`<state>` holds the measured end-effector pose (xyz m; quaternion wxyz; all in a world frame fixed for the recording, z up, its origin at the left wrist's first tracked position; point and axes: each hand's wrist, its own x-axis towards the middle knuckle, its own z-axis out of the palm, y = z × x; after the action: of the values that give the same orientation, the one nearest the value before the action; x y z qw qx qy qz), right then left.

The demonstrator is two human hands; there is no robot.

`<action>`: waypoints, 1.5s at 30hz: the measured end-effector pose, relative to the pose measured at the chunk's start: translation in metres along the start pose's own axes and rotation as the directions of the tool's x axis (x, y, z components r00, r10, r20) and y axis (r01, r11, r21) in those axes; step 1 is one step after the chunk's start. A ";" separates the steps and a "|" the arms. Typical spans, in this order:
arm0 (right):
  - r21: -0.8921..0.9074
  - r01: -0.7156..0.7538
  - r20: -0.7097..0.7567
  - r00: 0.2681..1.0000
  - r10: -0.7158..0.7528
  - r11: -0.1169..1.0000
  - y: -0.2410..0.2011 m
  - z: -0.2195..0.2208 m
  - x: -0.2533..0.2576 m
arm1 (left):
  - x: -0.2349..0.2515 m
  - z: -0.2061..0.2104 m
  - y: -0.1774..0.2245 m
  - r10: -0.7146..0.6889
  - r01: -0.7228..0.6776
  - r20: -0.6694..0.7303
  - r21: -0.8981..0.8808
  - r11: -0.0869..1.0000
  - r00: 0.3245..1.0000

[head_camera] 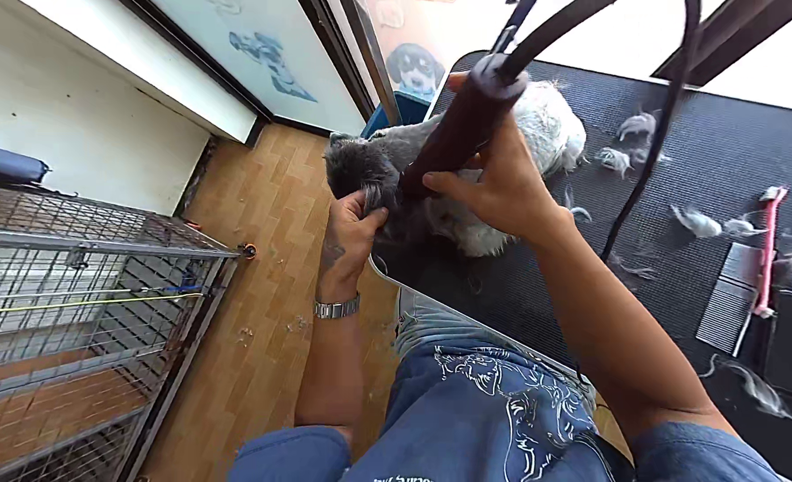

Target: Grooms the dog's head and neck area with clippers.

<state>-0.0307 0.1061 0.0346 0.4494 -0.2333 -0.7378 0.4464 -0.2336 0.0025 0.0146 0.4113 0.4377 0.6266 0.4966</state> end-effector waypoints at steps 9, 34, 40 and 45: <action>0.271 0.062 -0.260 0.966 0.011 0.961 -0.005 0.039 0.031 | -0.004 -0.044 -0.003 -0.020 0.034 0.182 -0.075 0.997 0.983; 0.169 -0.125 -0.258 0.952 0.166 0.978 -0.009 0.091 -0.021 | 0.033 -0.084 -0.048 0.089 0.005 0.537 -0.172 0.985 0.839; 0.170 0.036 -0.367 0.930 0.030 0.985 -0.011 0.082 -0.013 | 0.043 -0.087 -0.053 0.069 0.010 0.527 -0.145 0.989 0.847; -0.088 0.029 -0.166 0.985 -0.043 0.996 -0.011 0.083 0.000 | 0.050 -0.090 -0.051 -0.047 0.175 0.498 -0.215 0.961 0.866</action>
<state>-0.1025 0.0639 0.0275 0.5076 -0.2758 -0.7197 0.3851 -0.3398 0.0206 -0.0247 0.6364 0.4556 0.4583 0.4212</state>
